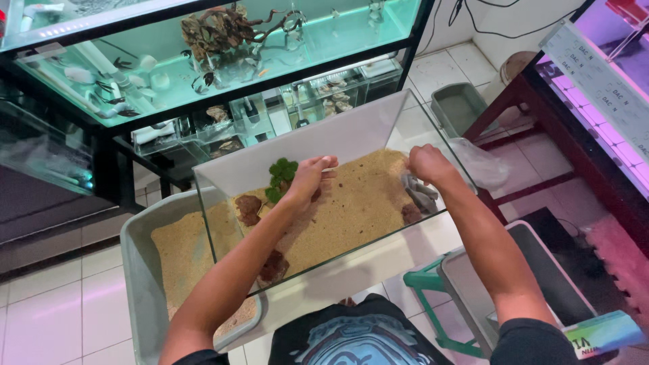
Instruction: The person prepares an aquarium by scooping sand from a bin and spreading it onto the floor of the tank.
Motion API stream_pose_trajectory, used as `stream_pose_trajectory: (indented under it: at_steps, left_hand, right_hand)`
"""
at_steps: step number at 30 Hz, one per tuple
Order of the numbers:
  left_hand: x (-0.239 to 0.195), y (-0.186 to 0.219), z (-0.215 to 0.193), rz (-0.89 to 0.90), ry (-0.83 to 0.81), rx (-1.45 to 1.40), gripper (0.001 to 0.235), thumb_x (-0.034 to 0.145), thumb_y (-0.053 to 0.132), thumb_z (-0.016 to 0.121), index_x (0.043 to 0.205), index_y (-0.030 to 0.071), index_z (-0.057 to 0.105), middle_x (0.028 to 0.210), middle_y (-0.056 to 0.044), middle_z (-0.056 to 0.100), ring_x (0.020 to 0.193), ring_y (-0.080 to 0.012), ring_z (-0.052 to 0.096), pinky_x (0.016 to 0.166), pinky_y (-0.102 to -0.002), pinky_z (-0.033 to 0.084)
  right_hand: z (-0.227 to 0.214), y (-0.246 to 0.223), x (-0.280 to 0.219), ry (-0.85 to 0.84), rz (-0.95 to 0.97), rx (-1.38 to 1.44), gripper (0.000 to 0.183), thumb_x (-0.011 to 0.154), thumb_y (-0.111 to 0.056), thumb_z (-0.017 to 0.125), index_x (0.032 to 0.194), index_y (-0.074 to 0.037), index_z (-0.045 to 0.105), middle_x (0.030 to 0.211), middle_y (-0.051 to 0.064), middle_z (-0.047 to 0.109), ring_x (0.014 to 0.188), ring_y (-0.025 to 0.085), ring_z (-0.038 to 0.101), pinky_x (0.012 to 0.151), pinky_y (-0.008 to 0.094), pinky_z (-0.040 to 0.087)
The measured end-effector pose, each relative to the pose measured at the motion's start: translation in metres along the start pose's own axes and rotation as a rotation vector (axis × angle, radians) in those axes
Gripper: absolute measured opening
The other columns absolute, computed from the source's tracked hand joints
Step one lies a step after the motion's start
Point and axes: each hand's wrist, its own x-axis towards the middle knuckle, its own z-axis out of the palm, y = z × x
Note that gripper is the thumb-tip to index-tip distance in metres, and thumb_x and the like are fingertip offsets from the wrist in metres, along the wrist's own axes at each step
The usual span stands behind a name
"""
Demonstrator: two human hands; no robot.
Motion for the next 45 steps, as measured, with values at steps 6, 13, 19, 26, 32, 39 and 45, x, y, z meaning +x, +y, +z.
stream_pose_trajectory:
  at_steps: [6, 13, 19, 26, 32, 39, 45]
  left_hand:
    - [-0.012, 0.008, 0.004, 0.019, -0.021, 0.020, 0.041, 0.100, 0.034, 0.059, 0.130, 0.010, 0.070, 0.122, -0.010, 0.073, 0.100, -0.0218, 0.073, 0.078, -0.031, 0.062]
    - [-0.015, 0.011, 0.003, 0.051, -0.009, 0.054, 0.040, 0.100, 0.036, 0.060, 0.129, 0.011, 0.071, 0.122, -0.009, 0.074, 0.101, -0.0203, 0.072, 0.082, -0.029, 0.060]
    - [-0.018, 0.016, 0.004, 0.047, 0.003, 0.060, 0.038, 0.100, 0.035, 0.058, 0.127, 0.012, 0.073, 0.120, -0.007, 0.074, 0.099, -0.0180, 0.072, 0.081, -0.027, 0.060]
    - [-0.021, 0.018, 0.006, 0.045, -0.002, 0.073, 0.036, 0.101, 0.036, 0.058, 0.125, 0.014, 0.074, 0.117, -0.005, 0.076, 0.096, -0.0156, 0.073, 0.078, -0.025, 0.060]
    - [-0.029, 0.027, 0.012, 0.051, 0.009, 0.105, 0.037, 0.100, 0.035, 0.059, 0.125, 0.013, 0.074, 0.117, -0.006, 0.076, 0.097, -0.0176, 0.076, 0.076, -0.027, 0.062]
    - [-0.029, 0.024, 0.010, 0.074, 0.004, 0.131, 0.037, 0.101, 0.034, 0.058, 0.125, 0.011, 0.074, 0.117, -0.008, 0.076, 0.097, -0.0183, 0.075, 0.078, -0.028, 0.062]
    - [-0.031, 0.026, 0.010, 0.093, -0.011, 0.140, 0.038, 0.101, 0.033, 0.059, 0.126, 0.008, 0.072, 0.115, -0.007, 0.076, 0.093, -0.0148, 0.073, 0.072, -0.026, 0.061]
  right_hand:
    - [0.004, -0.004, 0.013, -0.007, 0.041, -0.016, 0.038, 0.096, -0.028, 0.059, 0.077, 0.001, 0.076, 0.058, 0.018, 0.071, 0.080, 0.042, 0.077, 0.082, 0.050, 0.062]
    - [-0.012, -0.019, -0.002, 0.074, -0.003, -0.015, 0.040, 0.094, -0.027, 0.062, 0.096, 0.012, 0.071, 0.092, 0.035, 0.073, 0.097, 0.054, 0.071, 0.084, 0.059, 0.060]
    - [-0.009, -0.023, -0.003, 0.152, -0.148, -0.077, 0.032, 0.092, -0.019, 0.062, 0.091, 0.010, 0.075, 0.085, 0.032, 0.072, 0.089, 0.054, 0.071, 0.073, 0.059, 0.062]
    - [-0.007, -0.037, -0.010, 0.094, -0.389, -0.269, 0.029, 0.091, -0.016, 0.059, 0.091, 0.009, 0.072, 0.085, 0.032, 0.071, 0.088, 0.053, 0.071, 0.079, 0.059, 0.062]
    - [-0.003, -0.040, -0.002, 0.152, -0.392, -0.041, 0.048, 0.099, -0.034, 0.050, 0.068, 0.001, 0.065, 0.062, 0.024, 0.064, 0.062, 0.045, 0.067, 0.062, 0.052, 0.057]
    - [-0.008, -0.044, -0.004, 0.205, -0.447, -0.173, 0.038, 0.094, -0.027, 0.051, 0.076, 0.002, 0.066, 0.070, 0.027, 0.066, 0.069, 0.050, 0.067, 0.067, 0.060, 0.057]
    - [-0.025, -0.057, -0.021, 0.158, -0.298, -0.017, 0.052, 0.098, -0.043, 0.046, 0.083, -0.001, 0.072, 0.079, 0.029, 0.069, 0.082, 0.051, 0.070, 0.077, 0.060, 0.057]
